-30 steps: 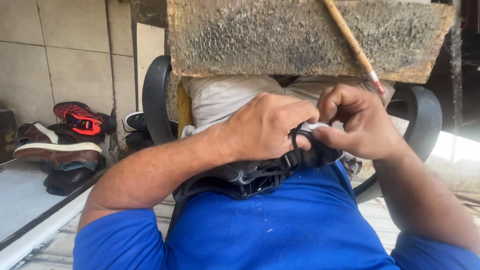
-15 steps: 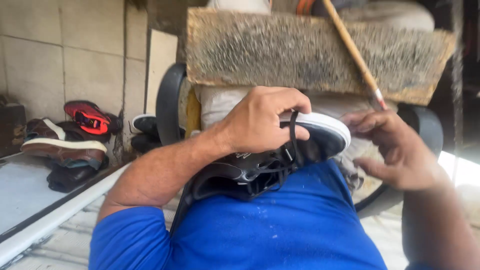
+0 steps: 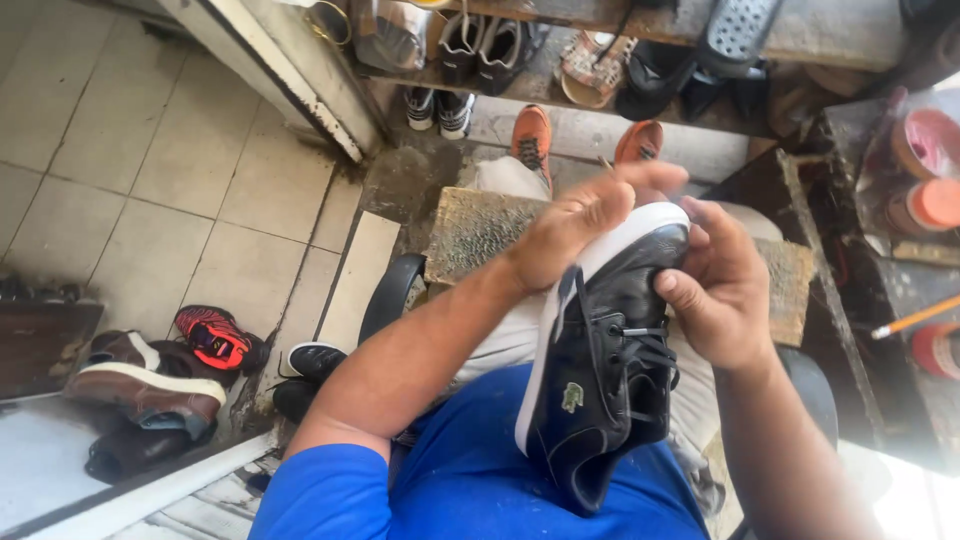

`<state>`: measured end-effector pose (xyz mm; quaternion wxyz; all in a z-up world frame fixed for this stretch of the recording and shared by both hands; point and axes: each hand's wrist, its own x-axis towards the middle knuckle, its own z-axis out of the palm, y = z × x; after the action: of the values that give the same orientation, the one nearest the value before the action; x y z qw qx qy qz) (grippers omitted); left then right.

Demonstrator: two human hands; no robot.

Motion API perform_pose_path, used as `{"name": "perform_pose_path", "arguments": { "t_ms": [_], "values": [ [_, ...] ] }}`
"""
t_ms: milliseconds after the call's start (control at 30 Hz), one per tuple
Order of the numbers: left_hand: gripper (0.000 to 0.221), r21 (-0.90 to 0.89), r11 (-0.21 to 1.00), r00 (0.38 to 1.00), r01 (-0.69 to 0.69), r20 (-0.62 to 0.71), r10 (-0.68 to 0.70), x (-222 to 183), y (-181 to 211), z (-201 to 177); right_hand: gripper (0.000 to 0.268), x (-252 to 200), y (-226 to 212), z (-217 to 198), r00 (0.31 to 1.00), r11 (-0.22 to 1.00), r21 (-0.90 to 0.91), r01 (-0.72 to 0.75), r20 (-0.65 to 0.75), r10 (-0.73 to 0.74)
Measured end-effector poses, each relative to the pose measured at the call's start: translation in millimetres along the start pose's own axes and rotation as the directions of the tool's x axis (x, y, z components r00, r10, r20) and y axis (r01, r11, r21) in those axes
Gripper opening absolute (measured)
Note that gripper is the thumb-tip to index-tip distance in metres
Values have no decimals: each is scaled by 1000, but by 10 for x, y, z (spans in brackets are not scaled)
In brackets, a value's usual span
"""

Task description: Repairing a sneaker by applying adhesive to the sole and pressing it together.

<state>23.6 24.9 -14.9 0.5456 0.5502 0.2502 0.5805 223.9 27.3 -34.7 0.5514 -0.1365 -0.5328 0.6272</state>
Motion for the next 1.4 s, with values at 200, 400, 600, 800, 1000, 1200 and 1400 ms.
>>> {"name": "perform_pose_path", "arguments": {
  "t_ms": [200, 400, 600, 800, 1000, 1200, 1400],
  "values": [
    [46, -775, 527, 937, 349, 283, -204, -88, -109, 51, 57, 5, -437, 286, 955, 296, -910, 290, 256, -149],
    [46, -806, 472, 932, 357, 278, -231, -85, -168, 54, 61, 91, -518, 218, 910, 227, -882, 414, 395, -127],
    [42, -839, 434, 940, 328, 244, -237, -109, -213, 91, 64, 59, -516, 204, 933, 167, -918, 360, 357, -50],
    [43, -714, 616, 934, 332, 155, -323, -110, -215, 92, 65, 98, -535, 201, 933, 142, -922, 359, 360, -20],
    [42, -564, 753, 935, 339, 111, -338, -103, -289, 90, 60, 156, -530, 253, 923, 175, -909, 379, 384, -4],
    [42, -581, 747, 944, 323, 138, -301, -99, -356, 70, 58, 150, -491, 253, 919, 222, -895, 387, 395, -11],
    [39, -591, 765, 965, 257, 116, -234, -96, -485, 57, 60, 134, -503, 316, 886, 210, -869, 449, 463, 20]
  ]
}}
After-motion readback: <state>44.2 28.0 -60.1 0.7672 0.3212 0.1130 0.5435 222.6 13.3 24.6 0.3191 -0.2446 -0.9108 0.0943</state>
